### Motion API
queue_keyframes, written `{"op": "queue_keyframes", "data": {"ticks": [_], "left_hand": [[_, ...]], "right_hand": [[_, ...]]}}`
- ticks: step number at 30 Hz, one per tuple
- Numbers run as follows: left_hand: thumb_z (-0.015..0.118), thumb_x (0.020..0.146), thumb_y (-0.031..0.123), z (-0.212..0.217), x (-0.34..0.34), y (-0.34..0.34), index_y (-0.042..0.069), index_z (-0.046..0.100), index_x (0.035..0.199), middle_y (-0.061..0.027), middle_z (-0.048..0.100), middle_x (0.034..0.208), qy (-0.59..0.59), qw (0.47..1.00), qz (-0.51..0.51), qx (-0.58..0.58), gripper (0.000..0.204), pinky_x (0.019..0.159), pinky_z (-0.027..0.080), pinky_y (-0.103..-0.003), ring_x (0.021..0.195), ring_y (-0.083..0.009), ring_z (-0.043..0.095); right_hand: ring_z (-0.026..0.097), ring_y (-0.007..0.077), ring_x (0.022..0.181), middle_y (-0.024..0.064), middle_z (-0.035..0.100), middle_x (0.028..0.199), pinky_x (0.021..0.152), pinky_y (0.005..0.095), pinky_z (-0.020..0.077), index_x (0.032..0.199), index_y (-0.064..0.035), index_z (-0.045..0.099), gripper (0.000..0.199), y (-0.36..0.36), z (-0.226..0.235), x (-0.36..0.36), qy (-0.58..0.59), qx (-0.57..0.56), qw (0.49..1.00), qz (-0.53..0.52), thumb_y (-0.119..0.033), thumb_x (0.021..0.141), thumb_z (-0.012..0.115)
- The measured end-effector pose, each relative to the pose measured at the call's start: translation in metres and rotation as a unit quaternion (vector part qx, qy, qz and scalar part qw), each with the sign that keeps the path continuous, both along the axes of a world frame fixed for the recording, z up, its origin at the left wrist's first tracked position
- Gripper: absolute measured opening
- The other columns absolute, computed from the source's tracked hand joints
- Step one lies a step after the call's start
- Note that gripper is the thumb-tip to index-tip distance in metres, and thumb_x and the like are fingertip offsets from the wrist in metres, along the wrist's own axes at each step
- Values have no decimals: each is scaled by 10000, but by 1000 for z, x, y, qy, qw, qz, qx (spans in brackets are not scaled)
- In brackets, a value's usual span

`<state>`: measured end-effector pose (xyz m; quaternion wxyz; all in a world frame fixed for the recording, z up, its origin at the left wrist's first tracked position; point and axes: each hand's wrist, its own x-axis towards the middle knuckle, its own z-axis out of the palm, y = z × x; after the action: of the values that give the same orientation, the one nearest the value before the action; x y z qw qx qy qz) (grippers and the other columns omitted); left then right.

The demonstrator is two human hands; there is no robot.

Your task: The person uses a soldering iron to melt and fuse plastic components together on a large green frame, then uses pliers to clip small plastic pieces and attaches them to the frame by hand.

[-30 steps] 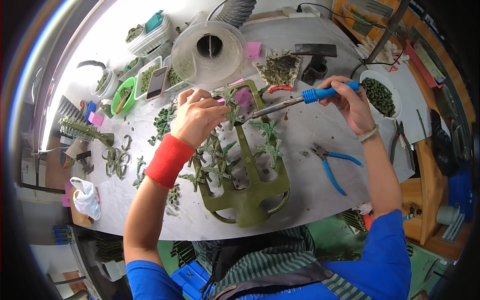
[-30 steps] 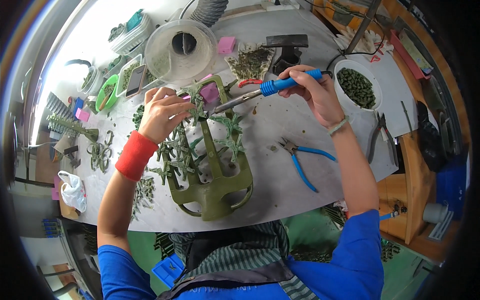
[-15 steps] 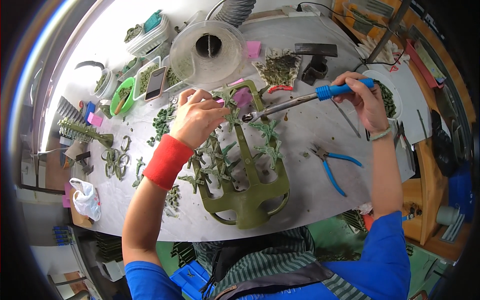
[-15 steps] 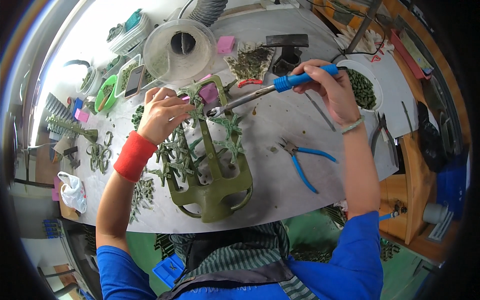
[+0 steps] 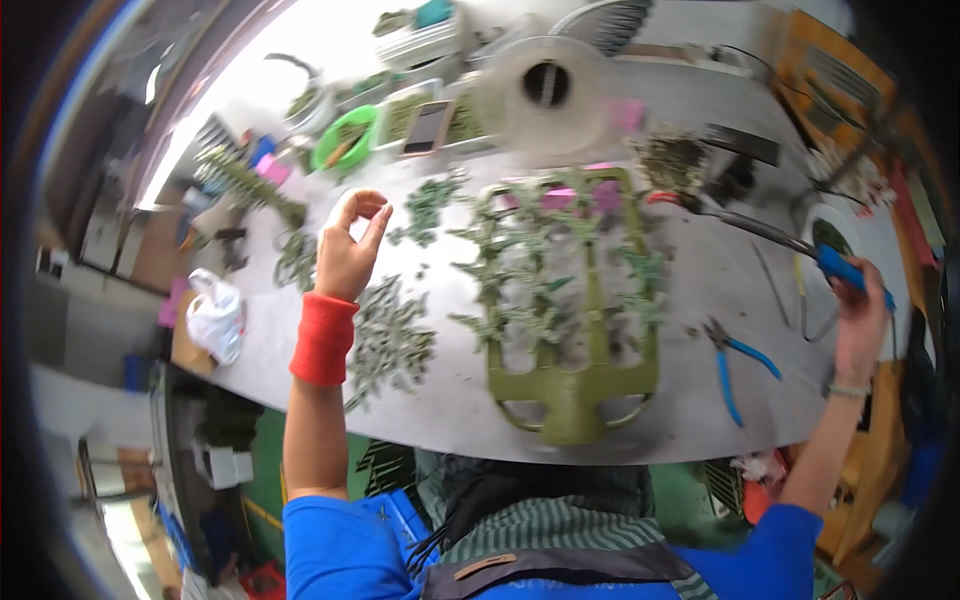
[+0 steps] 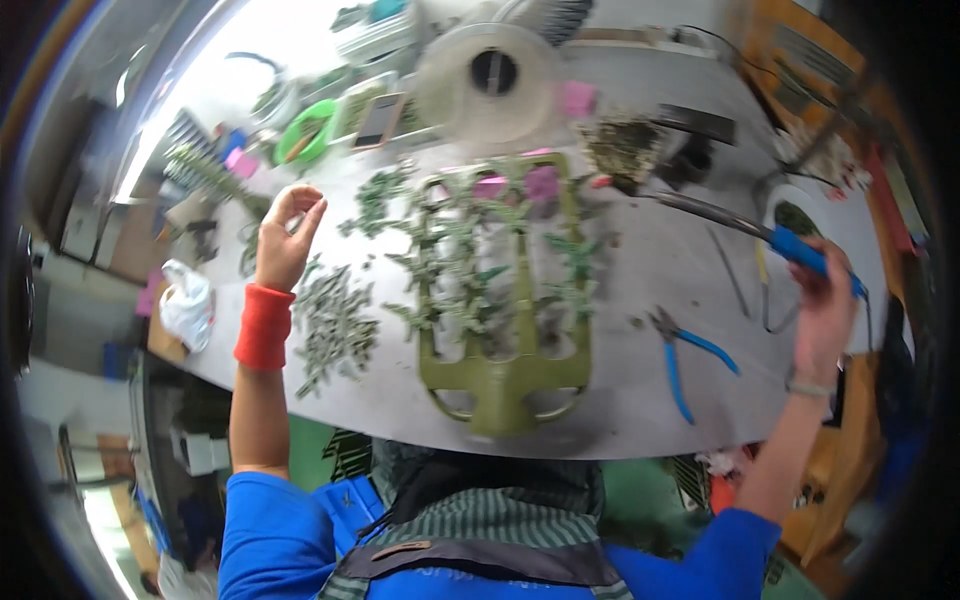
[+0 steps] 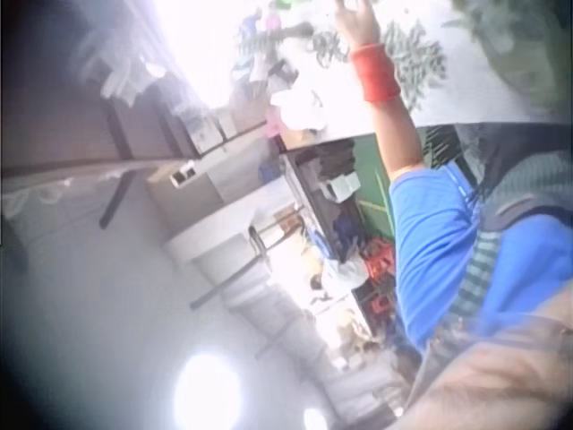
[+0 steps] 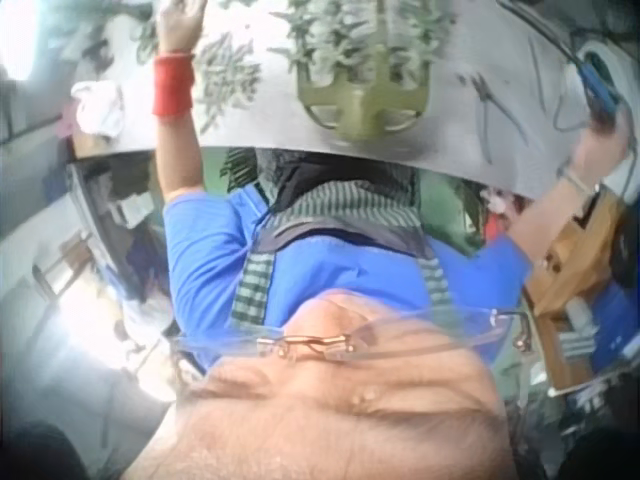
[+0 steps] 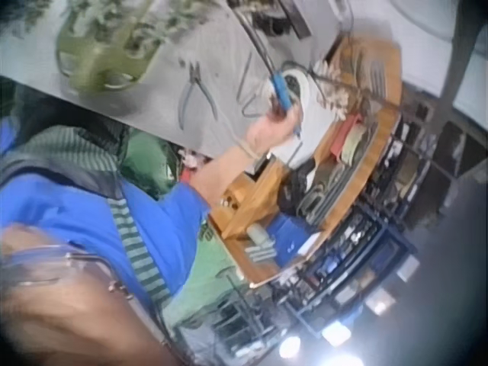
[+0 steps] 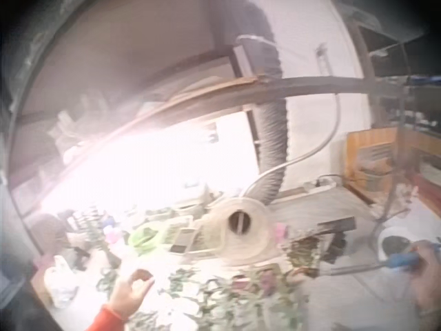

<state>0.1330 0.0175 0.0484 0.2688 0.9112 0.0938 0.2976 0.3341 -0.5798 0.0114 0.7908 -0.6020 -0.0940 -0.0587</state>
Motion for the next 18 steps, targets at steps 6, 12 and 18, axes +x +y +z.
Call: {"op": "queue_keyframes", "data": {"ticks": [6, 12, 18], "left_hand": [[717, 866, 146, -59, -109, 84, 61, 665, 1054, -98, 722, 883, 271, 946, 169, 56, 213, 715, 549, -338, 775, -210, 699], [682, 886, 206, -94, -113, 109, 75, 717, 961, -130, 737, 938, 222, 942, 249, 28, 155, 771, 552, -387, 842, -300, 712], [675, 873, 174, -92, -99, 124, 95, 709, 995, -133, 733, 982, 269, 913, 305, -6, 150, 833, 537, -407, 929, -310, 694]], "right_hand": [[637, 130, 1019, 85, 633, 1212, 958, 252, 512, 1235, 23, 602, 334, -38, -14, -17, -18, 20, 999, -36, -228, 1022, 544], [632, 131, 1055, 84, 632, 1217, 953, 241, 515, 1240, 28, 599, 332, -43, -15, -43, -2, 47, 998, -32, -219, 1025, 542], [639, 148, 1063, 100, 632, 1224, 957, 249, 525, 1234, 39, 599, 332, -43, -7, -63, -1, 61, 997, -54, -216, 1027, 548]]}}
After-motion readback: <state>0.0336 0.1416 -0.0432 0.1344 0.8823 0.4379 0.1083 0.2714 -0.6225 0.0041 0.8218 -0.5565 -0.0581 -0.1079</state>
